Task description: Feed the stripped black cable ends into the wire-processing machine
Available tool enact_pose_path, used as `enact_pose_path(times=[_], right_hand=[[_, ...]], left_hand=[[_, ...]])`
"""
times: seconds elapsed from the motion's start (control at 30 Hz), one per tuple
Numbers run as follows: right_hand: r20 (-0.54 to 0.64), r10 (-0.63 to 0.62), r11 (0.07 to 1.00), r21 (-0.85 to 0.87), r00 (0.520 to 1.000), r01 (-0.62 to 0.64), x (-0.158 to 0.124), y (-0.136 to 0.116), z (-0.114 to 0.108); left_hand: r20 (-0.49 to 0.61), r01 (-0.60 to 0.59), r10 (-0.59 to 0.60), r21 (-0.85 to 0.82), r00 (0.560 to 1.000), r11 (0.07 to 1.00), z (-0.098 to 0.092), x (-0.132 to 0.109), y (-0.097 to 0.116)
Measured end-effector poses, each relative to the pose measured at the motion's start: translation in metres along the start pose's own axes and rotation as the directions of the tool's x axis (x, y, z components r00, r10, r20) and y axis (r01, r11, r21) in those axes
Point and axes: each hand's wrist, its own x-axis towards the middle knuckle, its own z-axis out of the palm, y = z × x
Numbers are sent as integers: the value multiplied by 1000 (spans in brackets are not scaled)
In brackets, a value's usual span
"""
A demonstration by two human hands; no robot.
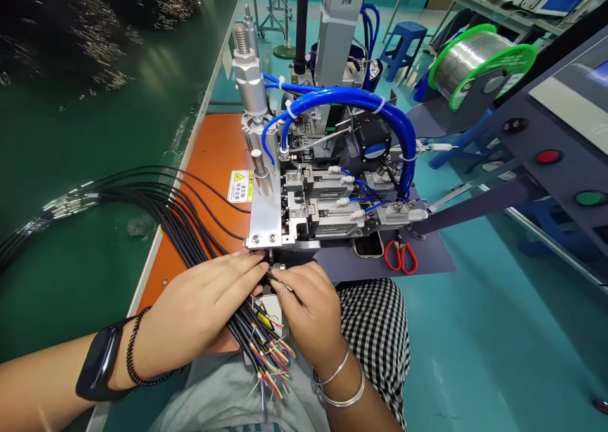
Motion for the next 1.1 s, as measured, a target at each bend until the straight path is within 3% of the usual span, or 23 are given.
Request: enact_pose_path(times=[0.17, 0.37, 0.53, 0.63, 0.73, 0.83, 0.97, 1.1], right_hand=[[-76, 63, 997, -29, 995, -65, -1, 1, -6], [-54, 23, 997, 70, 998, -19, -2, -3, -9], [189, -155, 964, 245, 970, 106, 2, -6, -14], [320, -147, 953, 300, 936, 47, 4, -6, -18], [361, -87, 928, 368, 928, -57, 4, -5, -20], [392, -96, 906, 416, 915, -83, 5, -4, -22], [454, -138, 932, 360, 880, -39, 8, -1, -20], [343, -180, 941, 333, 922, 60, 8, 2, -12]], left_hand=[[85, 94, -100, 68, 991, 993, -8, -1, 1], [132, 132, -135, 31, 982, 991, -8, -4, 4], [106, 151, -156, 57, 982, 987, -7, -7, 3], [116, 156, -164, 75, 980, 985, -8, -6, 2], [35, 145, -147, 58, 988, 988, -11, -5, 0], [-76, 129, -125, 44, 989, 991, -12, -5, -3], [-134, 124, -116, 50, 984, 991, -10, -6, -4], [-97, 56, -55, 12, 994, 998, -10, -5, 0]])
